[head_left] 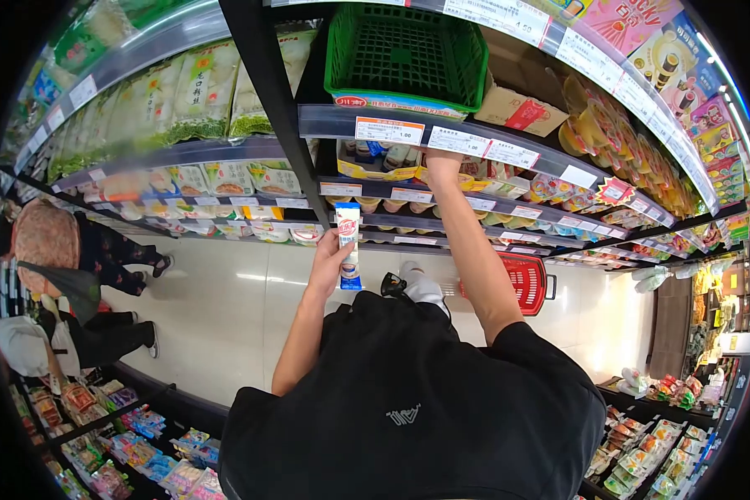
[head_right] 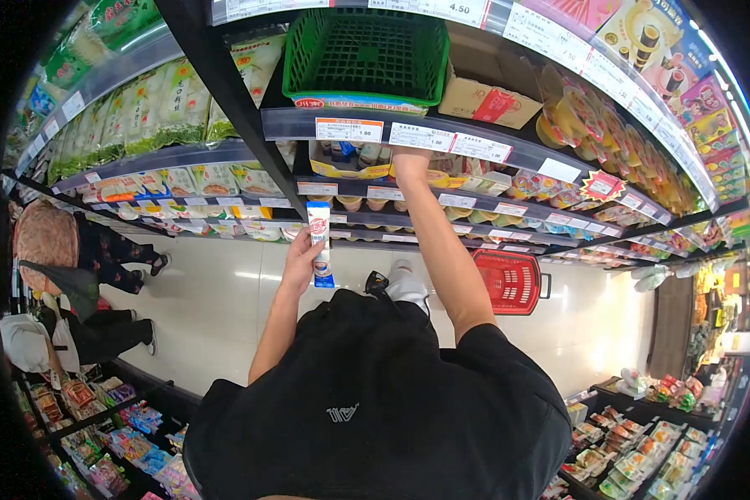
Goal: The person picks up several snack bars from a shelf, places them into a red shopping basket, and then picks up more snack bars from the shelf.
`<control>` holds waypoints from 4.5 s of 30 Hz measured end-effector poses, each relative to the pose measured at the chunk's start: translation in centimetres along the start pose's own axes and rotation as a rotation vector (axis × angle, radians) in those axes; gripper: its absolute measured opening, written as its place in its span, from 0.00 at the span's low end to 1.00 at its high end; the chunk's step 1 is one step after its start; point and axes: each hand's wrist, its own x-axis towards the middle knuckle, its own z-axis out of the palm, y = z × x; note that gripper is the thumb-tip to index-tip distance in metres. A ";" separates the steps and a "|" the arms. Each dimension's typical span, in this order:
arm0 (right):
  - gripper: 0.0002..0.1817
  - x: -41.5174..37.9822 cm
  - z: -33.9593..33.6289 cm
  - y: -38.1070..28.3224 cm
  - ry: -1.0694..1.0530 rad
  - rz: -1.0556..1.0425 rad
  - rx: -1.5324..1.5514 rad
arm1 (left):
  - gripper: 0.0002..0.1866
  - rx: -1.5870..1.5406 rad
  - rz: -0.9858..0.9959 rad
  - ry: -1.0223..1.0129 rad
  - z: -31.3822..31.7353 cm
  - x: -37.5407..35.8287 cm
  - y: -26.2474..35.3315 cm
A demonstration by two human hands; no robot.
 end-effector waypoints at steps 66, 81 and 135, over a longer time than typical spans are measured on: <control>0.10 -16.5 -3.2 3.1 -0.273 0.816 0.655 | 0.17 1.018 0.383 0.115 4.9 -2.6 2.2; 0.13 -15.9 -3.2 3.2 -0.376 0.714 0.283 | 0.11 0.723 0.065 0.048 3.0 -2.5 2.5; 0.08 -13.2 -2.0 0.4 -0.488 0.581 -0.018 | 0.13 0.565 -0.019 -0.173 0.7 -0.2 1.1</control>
